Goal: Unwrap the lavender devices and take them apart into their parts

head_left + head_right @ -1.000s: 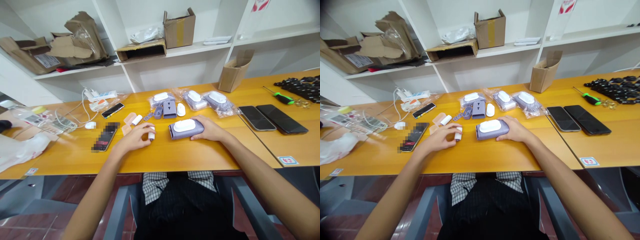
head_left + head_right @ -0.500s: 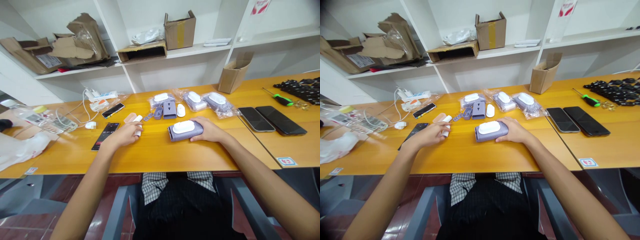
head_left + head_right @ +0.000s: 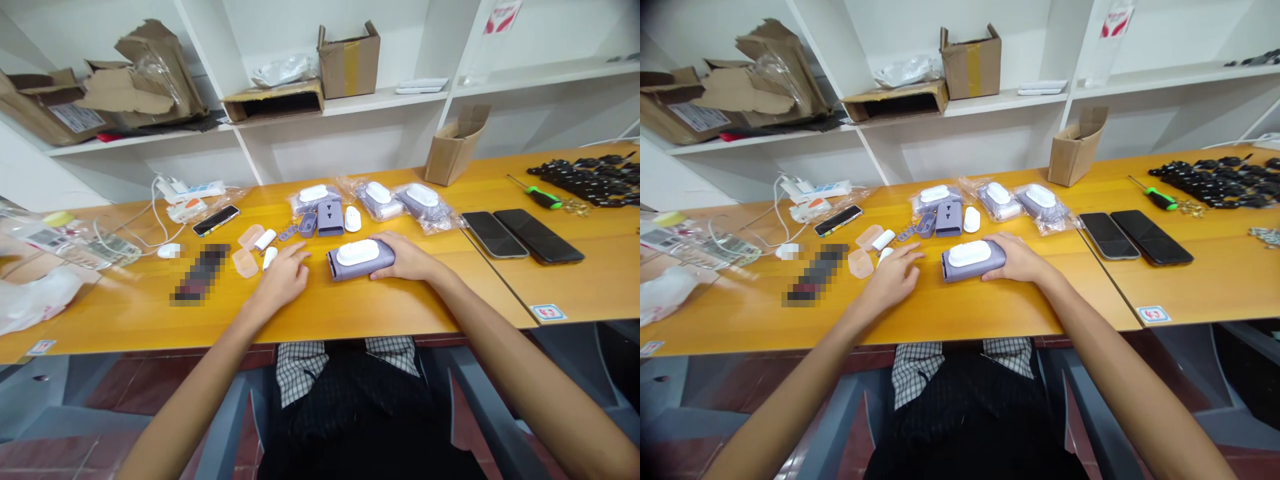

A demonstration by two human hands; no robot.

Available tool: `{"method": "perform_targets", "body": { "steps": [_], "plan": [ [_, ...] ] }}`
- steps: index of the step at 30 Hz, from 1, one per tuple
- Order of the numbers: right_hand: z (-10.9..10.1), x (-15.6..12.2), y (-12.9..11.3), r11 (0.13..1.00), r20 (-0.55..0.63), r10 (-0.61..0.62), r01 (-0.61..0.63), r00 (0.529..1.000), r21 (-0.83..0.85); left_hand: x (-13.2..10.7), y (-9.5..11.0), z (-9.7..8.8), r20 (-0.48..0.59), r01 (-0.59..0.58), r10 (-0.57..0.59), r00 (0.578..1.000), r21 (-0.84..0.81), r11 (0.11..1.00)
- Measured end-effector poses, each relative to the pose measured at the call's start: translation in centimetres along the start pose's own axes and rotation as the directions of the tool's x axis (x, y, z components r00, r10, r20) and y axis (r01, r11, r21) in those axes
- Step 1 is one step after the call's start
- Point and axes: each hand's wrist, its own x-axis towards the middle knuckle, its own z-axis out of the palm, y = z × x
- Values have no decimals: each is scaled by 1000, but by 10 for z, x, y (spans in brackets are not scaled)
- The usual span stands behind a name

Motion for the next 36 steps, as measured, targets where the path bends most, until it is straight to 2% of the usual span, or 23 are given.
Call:
{"method": "perform_targets", "body": {
  "steps": [3, 6, 9, 12, 16, 19, 22, 27, 29, 31, 36],
  "plan": [
    [-2, 0, -1, 1000, 12, 8, -8, 1000, 16, -1, 1, 12, 2, 67, -67, 998, 3, 998],
    [-5, 1, -1, 999, 29, 0, -1, 1000, 38, -5, -9, 13, -22, 121, -120, 993, 34, 992],
    [-6, 1, 0, 999, 30, 7, -8, 1000, 46, -12, -17, 8, -66, 123, -119, 991, 60, 991],
    [-4, 2, 0, 998, 32, 13, -15, 999, 54, -16, -15, 8, -81, 98, -92, 992, 80, 992],
    [-2, -1, -2, 999, 28, 15, -16, 999, 50, -9, -5, 17, 27, 16, -16, 999, 12, 1000],
    [-6, -14, -3, 998, 6, 45, -45, 999, 33, 3, -3, 25, 109, 32, -30, 994, -18, 999],
    [-14, -39, 5, 996, -2, 84, -84, 996, 9, 12, -9, 31, 140, 49, -46, 989, -20, 999],
    [-16, -73, 18, 976, -203, 108, -143, 973, -167, 12, -18, 36, 124, 31, -27, 992, -34, 999],
    [-12, -76, 15, 941, -191, 147, -196, 971, -276, 11, -19, 37, 113, 22, -18, 993, -36, 999],
    [-8, -74, 8, 897, -123, 207, -238, 971, -372, 11, -19, 37, 110, 12, -8, 994, -31, 999],
    [-5, -70, -5, 852, -94, 264, -277, 960, -443, 11, -17, 34, 127, 13, -12, 992, -6, 1000]
  ]
}}
